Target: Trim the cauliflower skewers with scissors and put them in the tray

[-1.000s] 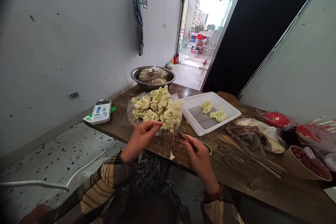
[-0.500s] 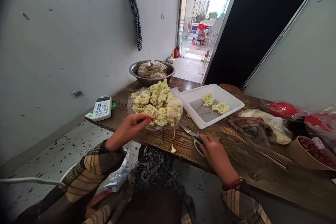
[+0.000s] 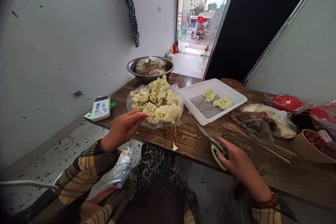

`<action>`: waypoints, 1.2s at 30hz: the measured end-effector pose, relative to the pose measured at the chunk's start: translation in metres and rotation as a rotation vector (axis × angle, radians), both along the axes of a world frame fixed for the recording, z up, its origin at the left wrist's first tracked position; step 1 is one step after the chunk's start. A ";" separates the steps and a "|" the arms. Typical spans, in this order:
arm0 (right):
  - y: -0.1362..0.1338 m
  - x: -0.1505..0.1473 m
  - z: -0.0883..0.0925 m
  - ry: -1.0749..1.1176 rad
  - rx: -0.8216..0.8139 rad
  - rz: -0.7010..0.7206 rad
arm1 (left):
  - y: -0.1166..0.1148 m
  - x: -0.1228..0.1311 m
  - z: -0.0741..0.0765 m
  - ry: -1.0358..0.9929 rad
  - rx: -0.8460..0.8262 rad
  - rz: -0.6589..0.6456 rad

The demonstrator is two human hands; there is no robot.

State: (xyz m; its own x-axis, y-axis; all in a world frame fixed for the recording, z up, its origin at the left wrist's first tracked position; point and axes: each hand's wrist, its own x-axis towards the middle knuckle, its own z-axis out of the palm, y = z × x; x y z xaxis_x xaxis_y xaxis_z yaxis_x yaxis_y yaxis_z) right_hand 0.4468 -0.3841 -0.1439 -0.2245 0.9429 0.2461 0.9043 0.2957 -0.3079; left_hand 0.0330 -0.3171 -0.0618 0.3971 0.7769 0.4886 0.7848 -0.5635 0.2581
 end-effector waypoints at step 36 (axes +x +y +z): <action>0.053 -0.039 0.100 -0.090 0.248 0.478 | 0.063 0.023 0.040 0.382 -0.101 -0.333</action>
